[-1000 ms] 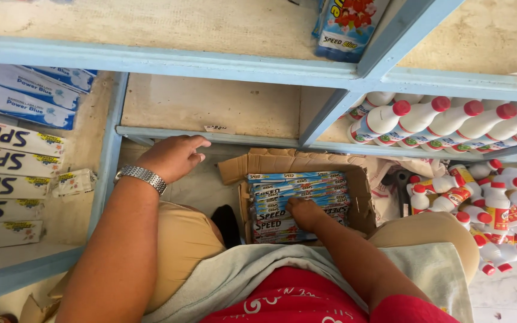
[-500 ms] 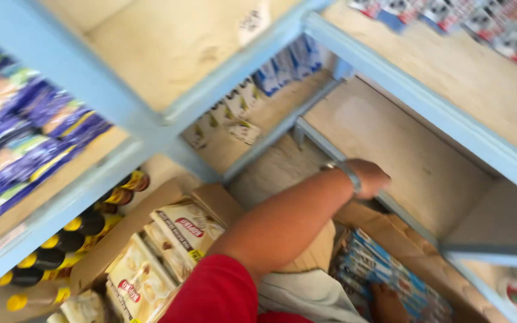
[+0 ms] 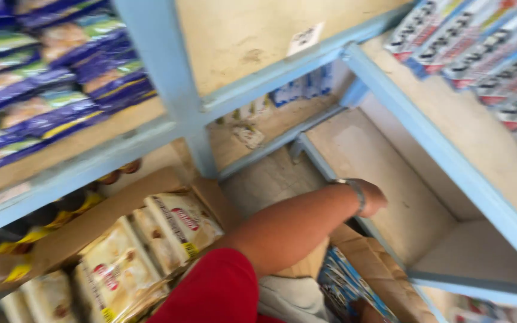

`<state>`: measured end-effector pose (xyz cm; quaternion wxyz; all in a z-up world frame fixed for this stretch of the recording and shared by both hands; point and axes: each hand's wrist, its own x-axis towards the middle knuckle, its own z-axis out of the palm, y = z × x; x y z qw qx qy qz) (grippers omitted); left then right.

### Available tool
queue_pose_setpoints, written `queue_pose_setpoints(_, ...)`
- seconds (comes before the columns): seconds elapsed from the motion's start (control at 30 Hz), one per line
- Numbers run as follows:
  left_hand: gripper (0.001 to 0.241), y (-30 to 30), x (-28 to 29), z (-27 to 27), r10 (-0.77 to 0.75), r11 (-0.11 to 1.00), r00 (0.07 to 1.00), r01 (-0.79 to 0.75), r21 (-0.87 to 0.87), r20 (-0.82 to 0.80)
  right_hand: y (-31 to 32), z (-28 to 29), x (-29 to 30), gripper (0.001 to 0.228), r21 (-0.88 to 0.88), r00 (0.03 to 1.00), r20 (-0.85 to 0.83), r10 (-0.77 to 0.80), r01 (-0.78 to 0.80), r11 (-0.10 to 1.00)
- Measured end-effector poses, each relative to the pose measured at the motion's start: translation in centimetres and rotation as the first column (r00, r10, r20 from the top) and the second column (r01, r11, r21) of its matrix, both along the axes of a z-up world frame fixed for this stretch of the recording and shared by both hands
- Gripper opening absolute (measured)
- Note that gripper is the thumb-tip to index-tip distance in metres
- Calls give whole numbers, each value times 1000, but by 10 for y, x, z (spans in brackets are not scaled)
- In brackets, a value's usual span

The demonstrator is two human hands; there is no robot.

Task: Restocking packets of Speed detergent from a cardboard box onto store shelves.

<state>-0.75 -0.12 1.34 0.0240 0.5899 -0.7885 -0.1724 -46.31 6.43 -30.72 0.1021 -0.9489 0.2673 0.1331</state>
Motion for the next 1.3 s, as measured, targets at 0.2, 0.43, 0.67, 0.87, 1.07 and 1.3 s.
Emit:
queue_pose_setpoints(0.2,28,13,9,23,73,997,990,-69,30,-121,-57,147,24,29,622,757,354,-549,248,743)
queue_pose_setpoints(0.43,49,35,-8,61,-144,989,867,145,-36,-477,-18,415,78,43,679,316,606,-730,272,682)
queue_pose_setpoints(0.67,55,55,-18,93,-237,957,647,285,-58,-724,8,538,136,31,488,-68,872,-484,197,851)
queue_pose_setpoints(0.87,52,66,-12,116,-227,974,681,153,-168,-696,2,554,157,32,520,-128,853,-507,114,846)
queue_pose_setpoints(1.07,35,65,-15,111,-243,956,763,85,-281,-599,-11,553,165,30,490,-100,871,-481,113,864)
queue_pose_setpoints(1.3,30,78,-8,143,-153,927,720,-134,-351,-677,-9,619,204,29,430,-103,898,-428,-3,903)
